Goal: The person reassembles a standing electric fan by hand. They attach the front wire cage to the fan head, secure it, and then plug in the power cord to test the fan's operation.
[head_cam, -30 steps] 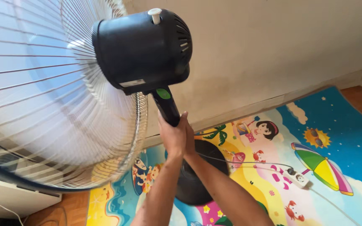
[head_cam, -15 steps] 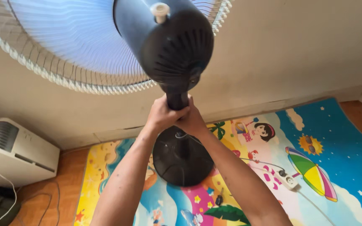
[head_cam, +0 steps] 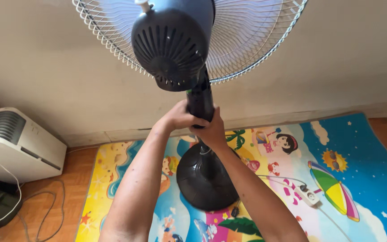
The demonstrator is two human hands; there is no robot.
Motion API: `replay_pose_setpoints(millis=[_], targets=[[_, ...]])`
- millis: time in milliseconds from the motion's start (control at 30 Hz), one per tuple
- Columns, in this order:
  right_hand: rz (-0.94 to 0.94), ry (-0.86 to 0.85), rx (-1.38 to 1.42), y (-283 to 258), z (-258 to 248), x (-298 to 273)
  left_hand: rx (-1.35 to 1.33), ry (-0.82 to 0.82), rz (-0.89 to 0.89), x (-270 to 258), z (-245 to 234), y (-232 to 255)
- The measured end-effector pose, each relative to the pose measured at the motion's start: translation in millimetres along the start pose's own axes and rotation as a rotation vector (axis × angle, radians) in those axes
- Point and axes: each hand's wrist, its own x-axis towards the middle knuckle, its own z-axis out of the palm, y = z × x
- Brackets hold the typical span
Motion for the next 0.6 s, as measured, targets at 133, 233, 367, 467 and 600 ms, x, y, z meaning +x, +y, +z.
replay_pose_setpoints(millis=[133, 233, 367, 467, 600], targets=[[-0.04, 0.096, 0.018, 4, 8, -16, -0.001, 0.232, -0.023, -16, 21, 7], [-0.019, 0.163, 0.113, 5, 20, -19, -0.092, 0.699, -0.015, -27, 62, 24], [-0.008, 0.197, 0.228, 5, 33, -29, -0.054, 1.211, 0.163, -20, 104, 48], [0.005, 0.166, 0.269, 5, 42, -36, -0.046, 1.278, 0.088, -11, 109, 55], [-0.119, 0.031, 0.165, 3, 23, -9, -0.189, 1.19, -0.1, -4, 91, 62]])
